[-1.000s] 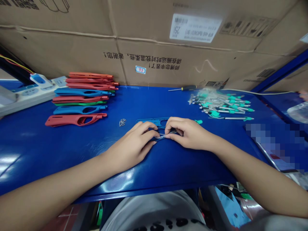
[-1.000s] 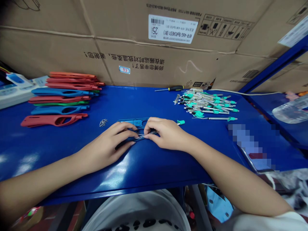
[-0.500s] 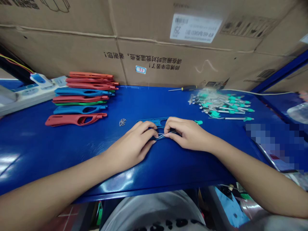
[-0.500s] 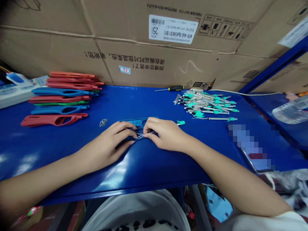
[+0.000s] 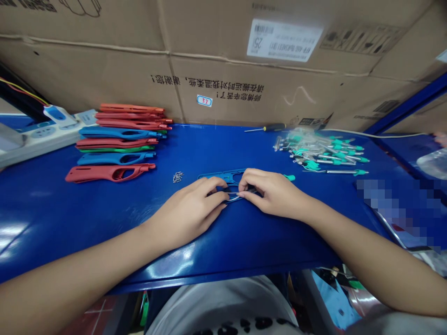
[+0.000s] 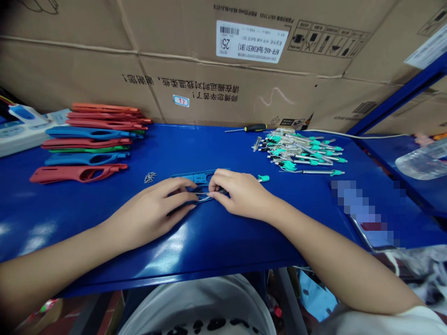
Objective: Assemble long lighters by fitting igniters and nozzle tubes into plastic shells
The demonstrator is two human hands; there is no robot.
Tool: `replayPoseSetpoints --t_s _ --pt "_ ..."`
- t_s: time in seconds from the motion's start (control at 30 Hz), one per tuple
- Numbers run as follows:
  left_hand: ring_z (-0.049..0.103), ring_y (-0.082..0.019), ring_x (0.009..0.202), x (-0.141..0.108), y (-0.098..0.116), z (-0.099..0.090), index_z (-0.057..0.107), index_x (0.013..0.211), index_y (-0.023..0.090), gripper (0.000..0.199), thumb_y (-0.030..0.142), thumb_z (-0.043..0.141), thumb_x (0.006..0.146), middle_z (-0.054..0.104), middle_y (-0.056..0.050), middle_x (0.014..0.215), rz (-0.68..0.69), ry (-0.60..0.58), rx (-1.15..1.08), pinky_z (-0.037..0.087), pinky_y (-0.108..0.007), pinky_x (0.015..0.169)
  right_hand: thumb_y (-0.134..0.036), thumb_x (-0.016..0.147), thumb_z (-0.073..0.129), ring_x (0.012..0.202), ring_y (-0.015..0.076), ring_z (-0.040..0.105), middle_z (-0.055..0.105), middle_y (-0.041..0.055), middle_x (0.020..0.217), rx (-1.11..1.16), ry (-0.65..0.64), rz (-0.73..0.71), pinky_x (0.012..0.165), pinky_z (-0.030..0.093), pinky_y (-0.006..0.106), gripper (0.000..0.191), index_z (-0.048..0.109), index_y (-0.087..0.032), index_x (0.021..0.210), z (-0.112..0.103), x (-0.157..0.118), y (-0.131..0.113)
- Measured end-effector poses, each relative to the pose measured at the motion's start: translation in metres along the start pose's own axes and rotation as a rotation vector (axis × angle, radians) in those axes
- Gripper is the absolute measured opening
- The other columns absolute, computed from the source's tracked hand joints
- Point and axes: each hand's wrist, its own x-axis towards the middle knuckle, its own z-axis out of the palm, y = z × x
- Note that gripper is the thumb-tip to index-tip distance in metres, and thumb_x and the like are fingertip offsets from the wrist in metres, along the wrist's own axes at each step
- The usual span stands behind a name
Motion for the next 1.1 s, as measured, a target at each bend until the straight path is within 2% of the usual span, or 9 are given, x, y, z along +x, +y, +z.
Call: replayPoseSetpoints --t_s 0.17,0.47,0.73,0.93,1.1 --pt "0.065 -0.025 0.103 -0.001 0.001 -0.002 0.071 0.111 0.019 0.023 0.023 0.049 0.102 0.065 -0.01 0.117 0.028 -0.01 0.07 0.059 -0.04 0.084 -0.025 0.097 0.058 0.078 0.0143 0.058 0.065 0.0027 0.095 -0.046 -0.008 -0.006 0.064 0.036 0.026 0.008 0.061 -0.019 0.092 -0.002 -0.001 -0.001" --pt "0.067 -0.024 0.098 0.0 0.003 -0.006 0.074 0.109 0.018 0.027 0.021 0.047 0.102 0.068 -0.01 0.114 0.074 -0.031 0.164 0.06 -0.037 0.078 -0.022 0.095 0.059 0.09 0.0159 0.065 0.068 0.0041 0.109 -0.035 -0.054 -0.164 0.068 0.042 0.026 0.011 0.067 -0.021 0.102 -0.01 -0.004 0.004" --pt "0.068 -0.026 0.1 0.0 0.007 -0.01 0.074 0.112 0.017 0.028 0.02 0.048 0.102 0.069 -0.01 0.115 0.049 -0.06 0.139 0.062 -0.04 0.078 -0.023 0.093 0.062 0.083 0.0141 0.066 0.07 0.0041 0.114 -0.058 -0.061 -0.239 0.067 0.044 0.025 0.016 0.071 -0.022 0.106 -0.016 -0.006 0.006" --pt "0.069 -0.026 0.101 -0.001 0.006 -0.01 0.074 0.113 0.019 0.029 0.022 0.047 0.103 0.069 -0.009 0.117 0.049 -0.055 0.139 0.062 -0.039 0.079 -0.025 0.092 0.063 0.068 0.0106 0.06 0.07 0.0046 0.106 -0.013 -0.065 -0.21 0.062 0.043 0.024 0.01 0.07 -0.019 0.097 -0.016 -0.005 0.005" --pt "0.068 -0.025 0.102 -0.002 0.006 -0.01 0.073 0.114 0.019 0.029 0.022 0.047 0.103 0.069 -0.009 0.118 0.056 -0.058 0.157 0.061 -0.038 0.08 -0.023 0.091 0.062 0.08 0.0141 0.066 0.071 0.0052 0.108 -0.078 -0.068 -0.224 0.065 0.044 0.025 0.01 0.071 -0.02 0.092 -0.017 -0.006 0.005"
